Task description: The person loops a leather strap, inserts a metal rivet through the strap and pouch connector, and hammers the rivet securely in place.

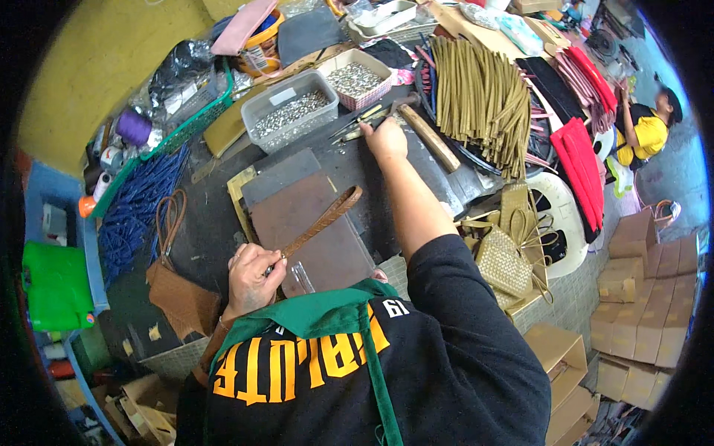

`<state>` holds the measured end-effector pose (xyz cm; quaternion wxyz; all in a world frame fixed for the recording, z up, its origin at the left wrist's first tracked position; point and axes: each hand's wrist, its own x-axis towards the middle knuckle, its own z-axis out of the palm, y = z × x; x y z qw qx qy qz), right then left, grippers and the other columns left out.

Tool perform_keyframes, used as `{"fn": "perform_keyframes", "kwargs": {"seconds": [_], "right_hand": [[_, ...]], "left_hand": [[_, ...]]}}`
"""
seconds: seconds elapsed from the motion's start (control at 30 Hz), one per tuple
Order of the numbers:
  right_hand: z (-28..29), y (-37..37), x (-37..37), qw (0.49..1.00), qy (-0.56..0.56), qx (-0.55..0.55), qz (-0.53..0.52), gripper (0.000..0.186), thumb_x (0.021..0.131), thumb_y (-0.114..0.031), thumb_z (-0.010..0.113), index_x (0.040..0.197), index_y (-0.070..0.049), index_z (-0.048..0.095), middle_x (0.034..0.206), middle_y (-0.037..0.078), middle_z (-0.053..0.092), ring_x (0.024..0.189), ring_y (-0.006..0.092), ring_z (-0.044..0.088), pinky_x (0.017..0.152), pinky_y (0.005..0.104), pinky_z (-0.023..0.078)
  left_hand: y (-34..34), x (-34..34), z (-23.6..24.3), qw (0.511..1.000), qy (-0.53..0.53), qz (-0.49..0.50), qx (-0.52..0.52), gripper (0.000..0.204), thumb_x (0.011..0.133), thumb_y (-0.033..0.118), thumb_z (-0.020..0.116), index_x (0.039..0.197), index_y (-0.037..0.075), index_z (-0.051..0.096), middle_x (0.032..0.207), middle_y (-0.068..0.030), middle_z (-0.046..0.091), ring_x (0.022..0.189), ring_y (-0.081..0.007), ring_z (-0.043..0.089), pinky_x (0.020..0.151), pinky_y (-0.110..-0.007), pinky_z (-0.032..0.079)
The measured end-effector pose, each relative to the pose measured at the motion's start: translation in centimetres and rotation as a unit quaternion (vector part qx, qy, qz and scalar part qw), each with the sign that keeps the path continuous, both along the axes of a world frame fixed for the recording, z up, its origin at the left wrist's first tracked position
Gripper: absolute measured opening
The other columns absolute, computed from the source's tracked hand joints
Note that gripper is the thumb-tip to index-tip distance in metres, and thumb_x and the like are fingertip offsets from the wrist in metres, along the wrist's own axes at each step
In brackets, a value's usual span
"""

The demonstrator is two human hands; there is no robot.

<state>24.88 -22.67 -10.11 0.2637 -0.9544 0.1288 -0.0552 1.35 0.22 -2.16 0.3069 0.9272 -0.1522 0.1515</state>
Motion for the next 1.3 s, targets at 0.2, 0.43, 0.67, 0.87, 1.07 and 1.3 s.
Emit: {"fn": "perform_keyframes", "kwargs": {"seconds": [0.2,0.43,0.67,0.87,1.07,1.3], "right_hand": [[-1.3,2.5,-0.3,0.995,-0.038,0.076,0.048,0.042,0.066,-0.035,0.068,0.084,0.001,0.056,0.082,0.02,0.06,0.083,0.0323,0.058,0.072,0.0386,0.045],[3.2,-0.7,-2.9,0.797,-0.175,0.571,0.09,0.026,0.077,-0.008,0.062,0.099,0.002,0.054,0.079,0.007,0.058,0.064,0.0093,0.054,0.056,0.0201,0.046],[9.7,4.9,-17.6,0.837,-0.191,0.271,0.435,0.029,0.07,-0.001,0.064,0.097,-0.002,0.055,0.09,0.01,0.059,0.081,0.0199,0.059,0.069,0.0269,0.047],[8.1,6.5,-18.2,0.832,-0.17,0.271,0.453,0.029,0.071,0.001,0.063,0.098,0.0,0.053,0.088,0.011,0.059,0.082,0.0214,0.059,0.07,0.0279,0.047],[9.6,7.4,-17.6,0.786,-0.201,0.207,0.547,0.035,0.066,0.002,0.062,0.099,-0.002,0.052,0.083,0.013,0.057,0.075,0.0288,0.057,0.064,0.0328,0.047],[11.0,7.7,-16.9,0.742,-0.178,0.159,0.626,0.032,0.066,0.003,0.061,0.097,-0.001,0.053,0.085,0.013,0.057,0.075,0.0275,0.058,0.064,0.0323,0.048]], "left_hand": [[0.5,0.0,-0.7,0.999,-0.025,0.01,-0.026,0.012,0.061,0.001,0.066,0.071,-0.002,0.059,0.065,-0.0095,0.051,0.06,-0.0226,0.051,0.053,-0.032,0.041],[0.5,0.6,-1.4,0.993,-0.051,-0.019,-0.105,0.013,0.061,-0.001,0.067,0.071,-0.002,0.058,0.066,-0.0088,0.051,0.059,-0.021,0.05,0.054,-0.031,0.04],[0.8,0.0,-1.6,0.996,-0.064,-0.002,-0.062,0.012,0.062,0.002,0.065,0.07,-0.002,0.058,0.068,-0.0084,0.051,0.062,-0.0211,0.051,0.056,-0.031,0.041],[0.4,-0.1,-1.6,0.992,-0.019,0.005,-0.123,0.012,0.062,0.002,0.064,0.071,-0.002,0.058,0.071,-0.0095,0.05,0.065,-0.0228,0.052,0.057,-0.031,0.042],[0.9,-0.1,-1.6,0.985,0.03,-0.004,-0.172,0.015,0.062,0.0,0.065,0.075,-0.003,0.058,0.073,-0.0089,0.05,0.067,-0.0214,0.052,0.059,-0.03,0.043],[1.0,-0.2,-0.6,0.972,0.113,0.008,-0.206,0.014,0.064,0.003,0.065,0.076,0.0,0.059,0.075,-0.0094,0.049,0.073,-0.0244,0.051,0.068,-0.031,0.043]]}}
